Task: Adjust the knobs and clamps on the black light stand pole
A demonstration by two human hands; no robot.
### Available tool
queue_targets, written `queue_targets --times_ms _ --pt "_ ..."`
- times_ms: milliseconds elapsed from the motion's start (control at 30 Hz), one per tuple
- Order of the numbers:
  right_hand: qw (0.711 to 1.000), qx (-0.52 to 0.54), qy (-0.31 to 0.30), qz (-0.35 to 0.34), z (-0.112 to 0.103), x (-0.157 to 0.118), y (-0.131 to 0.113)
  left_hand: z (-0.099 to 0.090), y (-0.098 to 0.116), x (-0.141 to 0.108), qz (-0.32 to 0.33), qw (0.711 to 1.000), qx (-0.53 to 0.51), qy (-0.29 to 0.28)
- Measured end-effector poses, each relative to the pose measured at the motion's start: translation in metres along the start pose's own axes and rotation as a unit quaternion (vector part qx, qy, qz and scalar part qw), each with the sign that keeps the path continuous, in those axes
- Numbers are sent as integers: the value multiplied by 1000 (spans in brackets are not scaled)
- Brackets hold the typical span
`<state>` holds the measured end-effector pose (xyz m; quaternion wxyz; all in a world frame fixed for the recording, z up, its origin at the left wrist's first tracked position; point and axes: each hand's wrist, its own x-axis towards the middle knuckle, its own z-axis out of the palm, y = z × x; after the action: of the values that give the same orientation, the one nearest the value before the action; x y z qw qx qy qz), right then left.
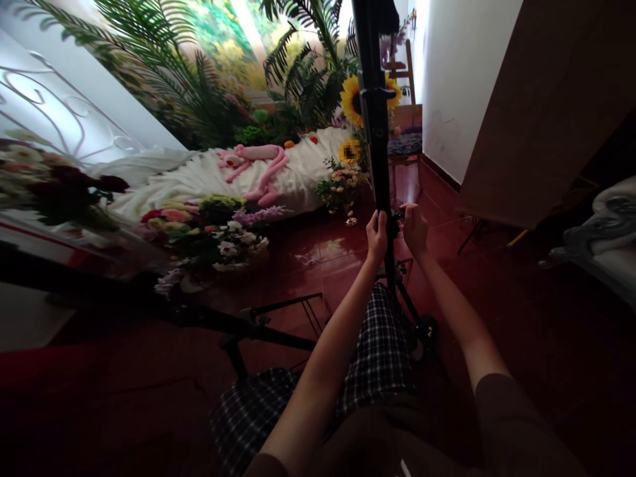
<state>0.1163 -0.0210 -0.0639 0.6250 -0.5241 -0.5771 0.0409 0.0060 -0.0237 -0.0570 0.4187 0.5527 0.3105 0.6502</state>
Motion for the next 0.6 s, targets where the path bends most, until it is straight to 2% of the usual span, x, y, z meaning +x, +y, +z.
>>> queue_targets --times_ms 300,500,600 --pt "999 -36 23 -26 1 7 1 1 5 -1 9 1000 -4 1" --pt "998 -42 24 43 6 14 -11 0 2 0 2 1000 2 -3" --pt "993 -93 -12 73 6 20 -14 0 2 0 4 1000 8 2"
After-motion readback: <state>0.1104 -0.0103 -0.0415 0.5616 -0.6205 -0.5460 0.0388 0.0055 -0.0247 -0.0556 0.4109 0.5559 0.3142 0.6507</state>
